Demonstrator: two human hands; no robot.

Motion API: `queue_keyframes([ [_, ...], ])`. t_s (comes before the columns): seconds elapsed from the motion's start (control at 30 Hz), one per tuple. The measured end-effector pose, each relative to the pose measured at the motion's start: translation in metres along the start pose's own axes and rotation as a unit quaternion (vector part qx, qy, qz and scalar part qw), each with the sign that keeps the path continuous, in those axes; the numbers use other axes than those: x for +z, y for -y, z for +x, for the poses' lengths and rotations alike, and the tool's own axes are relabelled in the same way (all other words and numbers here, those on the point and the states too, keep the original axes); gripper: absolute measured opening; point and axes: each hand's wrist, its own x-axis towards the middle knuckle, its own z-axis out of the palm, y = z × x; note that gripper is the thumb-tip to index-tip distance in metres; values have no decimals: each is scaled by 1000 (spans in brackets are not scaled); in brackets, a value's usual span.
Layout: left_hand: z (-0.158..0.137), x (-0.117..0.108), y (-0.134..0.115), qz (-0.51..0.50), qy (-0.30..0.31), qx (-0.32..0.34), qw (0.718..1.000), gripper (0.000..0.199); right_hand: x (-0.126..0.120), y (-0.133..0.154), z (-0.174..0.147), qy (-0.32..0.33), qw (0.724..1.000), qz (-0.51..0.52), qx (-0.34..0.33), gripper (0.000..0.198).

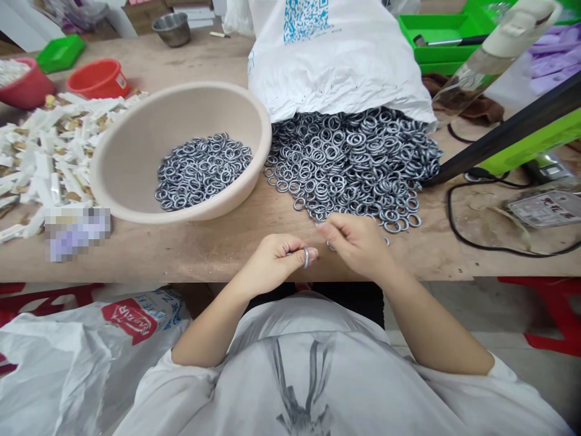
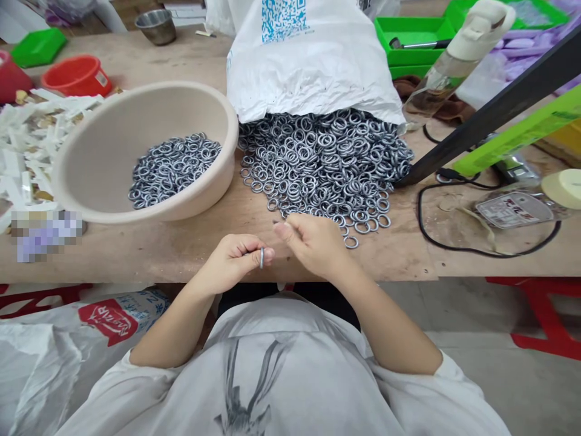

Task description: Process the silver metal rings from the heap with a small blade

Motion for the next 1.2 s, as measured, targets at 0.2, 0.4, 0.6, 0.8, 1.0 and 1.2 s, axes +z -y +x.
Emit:
queue_keyframes([
  [0.2,7,-7,25,-232,-113,-66,964,39,0,-28,9,-72,995,-10,69,25],
  [0.4,15,-11,31,-424,-191,-129,876,15,16,-29,58,71,923,-370,80,35],
  [0.6,11,-18,16,-550,-281,-198,761,13,28,-26,81,172,873,-452,59,8],
  [0.8,16,-12,17,-511,-226,-174,811,22,23,-27,73,132,898,-417,52,10],
  [1.0,18,-3,14,-489,-222,-163,828,23,36,-29,76,150,882,-441,66,26],
  [1.2,13,-5,18,-430,-235,-127,863,43,22,-40,70,62,984,-153,72,21],
])
